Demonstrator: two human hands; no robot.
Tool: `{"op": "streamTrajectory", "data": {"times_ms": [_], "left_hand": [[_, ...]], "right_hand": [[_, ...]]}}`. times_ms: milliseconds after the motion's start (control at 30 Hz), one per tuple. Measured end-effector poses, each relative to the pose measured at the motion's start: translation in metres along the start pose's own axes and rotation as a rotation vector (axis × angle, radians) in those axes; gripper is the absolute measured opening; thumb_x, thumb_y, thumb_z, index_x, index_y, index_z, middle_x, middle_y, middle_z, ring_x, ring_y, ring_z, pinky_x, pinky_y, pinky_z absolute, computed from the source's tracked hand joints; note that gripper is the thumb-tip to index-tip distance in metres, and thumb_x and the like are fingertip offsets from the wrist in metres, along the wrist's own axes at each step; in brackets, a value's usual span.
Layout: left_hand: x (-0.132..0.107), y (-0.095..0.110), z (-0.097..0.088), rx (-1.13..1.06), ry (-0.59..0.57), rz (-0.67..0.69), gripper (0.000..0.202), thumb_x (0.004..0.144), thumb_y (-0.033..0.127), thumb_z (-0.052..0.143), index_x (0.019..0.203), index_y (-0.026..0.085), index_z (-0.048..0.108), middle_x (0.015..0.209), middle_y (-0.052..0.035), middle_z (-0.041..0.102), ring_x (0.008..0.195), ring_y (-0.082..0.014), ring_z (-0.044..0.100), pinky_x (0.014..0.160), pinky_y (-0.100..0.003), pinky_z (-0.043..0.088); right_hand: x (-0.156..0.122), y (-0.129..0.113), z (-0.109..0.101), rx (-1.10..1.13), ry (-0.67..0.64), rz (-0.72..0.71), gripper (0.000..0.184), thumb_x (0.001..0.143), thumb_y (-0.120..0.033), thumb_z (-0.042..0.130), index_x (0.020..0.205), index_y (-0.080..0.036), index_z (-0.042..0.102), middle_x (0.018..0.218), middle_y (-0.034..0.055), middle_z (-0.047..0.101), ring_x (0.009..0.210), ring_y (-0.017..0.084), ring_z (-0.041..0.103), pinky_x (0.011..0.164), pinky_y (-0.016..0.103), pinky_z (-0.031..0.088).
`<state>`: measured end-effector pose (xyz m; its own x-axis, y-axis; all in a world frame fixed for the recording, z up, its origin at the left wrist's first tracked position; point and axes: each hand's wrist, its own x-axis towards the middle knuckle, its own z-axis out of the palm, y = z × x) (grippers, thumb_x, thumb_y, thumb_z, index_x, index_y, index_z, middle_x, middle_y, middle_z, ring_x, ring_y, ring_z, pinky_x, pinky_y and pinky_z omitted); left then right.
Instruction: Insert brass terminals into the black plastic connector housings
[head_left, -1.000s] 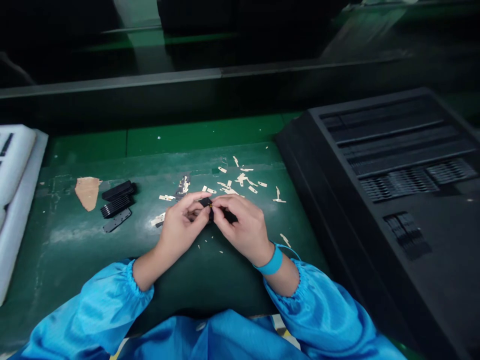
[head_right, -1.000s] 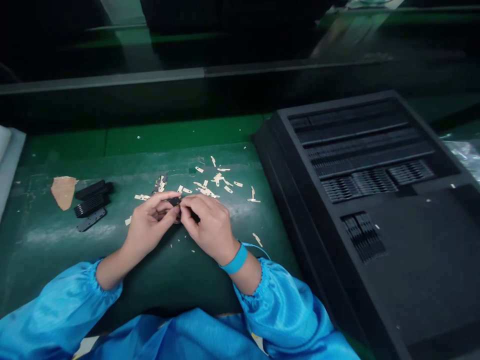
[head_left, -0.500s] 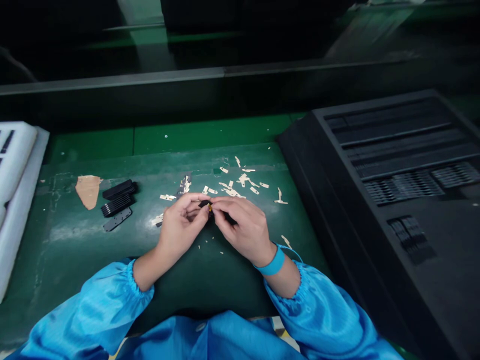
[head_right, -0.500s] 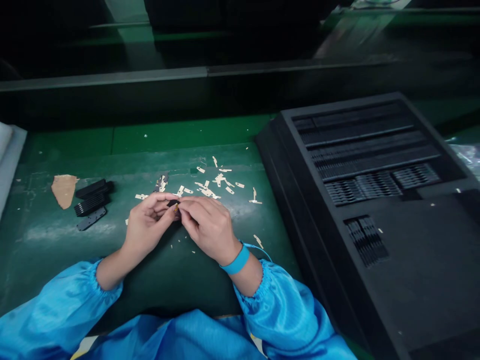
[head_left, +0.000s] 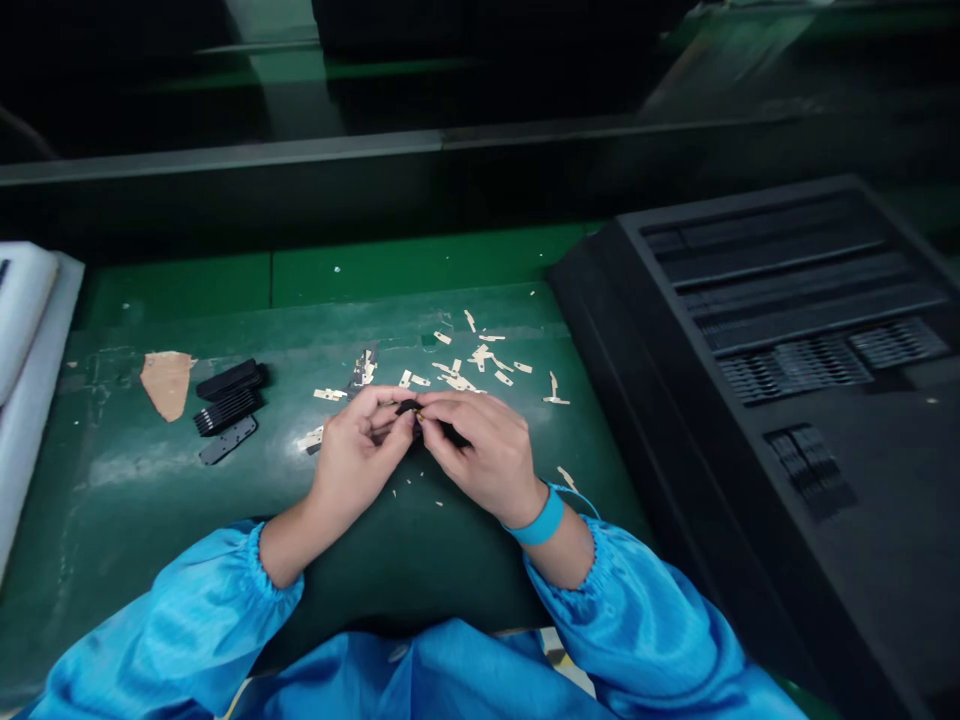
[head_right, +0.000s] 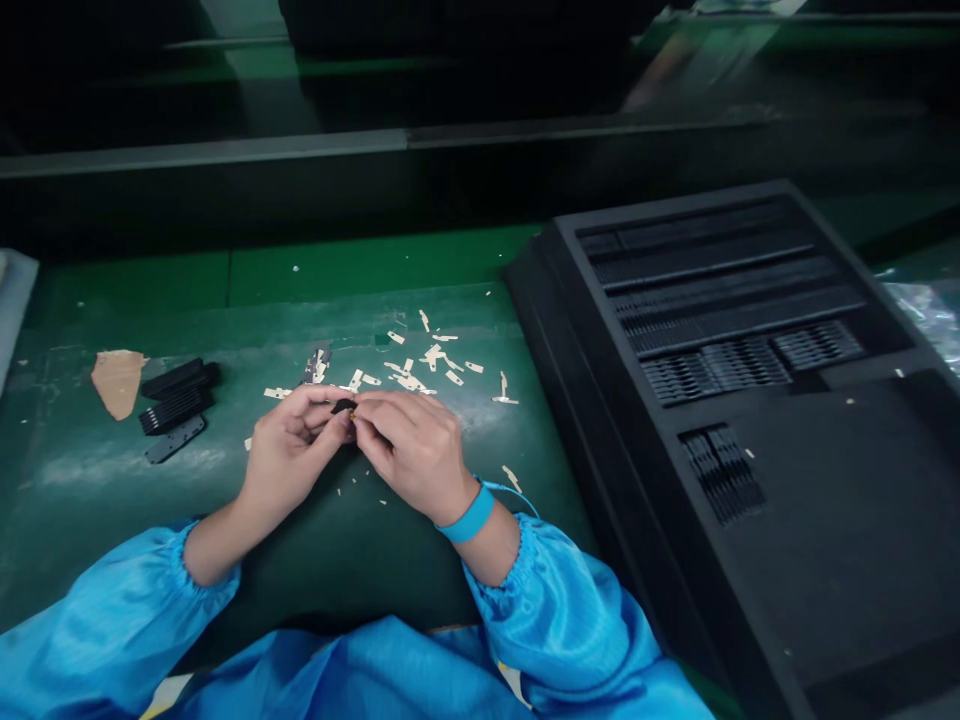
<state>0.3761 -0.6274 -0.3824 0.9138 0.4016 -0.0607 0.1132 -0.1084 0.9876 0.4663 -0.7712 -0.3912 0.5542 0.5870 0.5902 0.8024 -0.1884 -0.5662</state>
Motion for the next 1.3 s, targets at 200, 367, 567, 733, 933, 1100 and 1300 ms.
{"op": "streamTrajectory", "data": {"times_ms": [200, 367, 567, 733, 933, 1100, 1300], "left_hand": [[-0.0011, 0.0012, 0.0007, -0.041, -0.004, -0.043, 0.017, 0.093, 0.024, 0.067, 0.109, 0.019, 0.067, 0.092, -0.0035, 0.08, 0.083, -0.0154, 0.079, 0.079, -0.023, 0.064], [0.0003, 0.0032, 0.0026, -0.164, -0.005, -0.099, 0.015, 0.092, 0.028, 0.069, 0.103, 0.018, 0.066, 0.078, -0.0002, 0.079, 0.072, -0.015, 0.078, 0.072, -0.024, 0.066], [-0.0001, 0.0029, 0.0022, -0.107, 0.009, -0.036, 0.014, 0.092, 0.024, 0.07, 0.105, 0.018, 0.067, 0.089, -0.0023, 0.08, 0.081, -0.0148, 0.079, 0.077, -0.022, 0.065], [-0.0002, 0.0006, 0.0014, -0.163, 0.005, -0.077, 0.015, 0.093, 0.027, 0.07, 0.105, 0.02, 0.066, 0.086, -0.0009, 0.08, 0.076, -0.0148, 0.079, 0.072, -0.024, 0.066], [-0.0027, 0.0003, 0.0022, -0.015, 0.029, 0.045, 0.015, 0.093, 0.021, 0.067, 0.107, 0.02, 0.065, 0.096, -0.0028, 0.081, 0.087, -0.015, 0.079, 0.08, -0.022, 0.064], [-0.0043, 0.0035, 0.0015, 0.149, 0.045, 0.144, 0.018, 0.092, 0.016, 0.065, 0.109, 0.02, 0.065, 0.098, -0.002, 0.082, 0.09, -0.015, 0.08, 0.081, -0.021, 0.064], [-0.0057, 0.0058, -0.0001, 0.396, 0.079, 0.272, 0.021, 0.091, 0.013, 0.065, 0.11, 0.022, 0.065, 0.099, -0.0007, 0.082, 0.089, -0.0163, 0.08, 0.079, -0.022, 0.065]], "right_hand": [[-0.0022, 0.0, 0.0004, -0.009, 0.009, 0.009, 0.012, 0.095, -0.01, 0.062, 0.094, -0.022, 0.065, 0.096, 0.0044, 0.08, 0.092, 0.019, 0.078, 0.077, 0.032, 0.058], [-0.0029, 0.0011, 0.0001, -0.015, -0.011, -0.008, 0.012, 0.097, -0.011, 0.061, 0.096, -0.021, 0.066, 0.099, 0.0054, 0.081, 0.094, 0.019, 0.078, 0.077, 0.032, 0.057], [-0.0043, 0.0017, -0.0005, -0.02, -0.016, -0.028, 0.011, 0.097, -0.011, 0.063, 0.098, -0.021, 0.066, 0.103, 0.0063, 0.081, 0.093, 0.019, 0.078, 0.075, 0.032, 0.057], [-0.0043, 0.0013, -0.0012, -0.029, -0.015, -0.042, 0.012, 0.097, -0.009, 0.062, 0.098, -0.02, 0.067, 0.106, 0.0076, 0.081, 0.094, 0.02, 0.078, 0.074, 0.033, 0.057], [-0.0029, 0.001, -0.0012, -0.025, -0.021, -0.03, 0.012, 0.097, -0.01, 0.062, 0.098, -0.02, 0.067, 0.104, 0.0067, 0.081, 0.094, 0.019, 0.078, 0.075, 0.032, 0.056], [-0.0034, 0.0002, 0.0006, -0.04, -0.005, -0.028, 0.01, 0.094, -0.011, 0.063, 0.094, -0.02, 0.066, 0.101, 0.006, 0.081, 0.091, 0.019, 0.078, 0.074, 0.032, 0.057], [-0.0023, -0.001, 0.0017, -0.03, 0.033, -0.009, 0.008, 0.091, -0.012, 0.064, 0.093, -0.02, 0.064, 0.099, 0.0072, 0.081, 0.092, 0.02, 0.078, 0.075, 0.032, 0.058]]}}
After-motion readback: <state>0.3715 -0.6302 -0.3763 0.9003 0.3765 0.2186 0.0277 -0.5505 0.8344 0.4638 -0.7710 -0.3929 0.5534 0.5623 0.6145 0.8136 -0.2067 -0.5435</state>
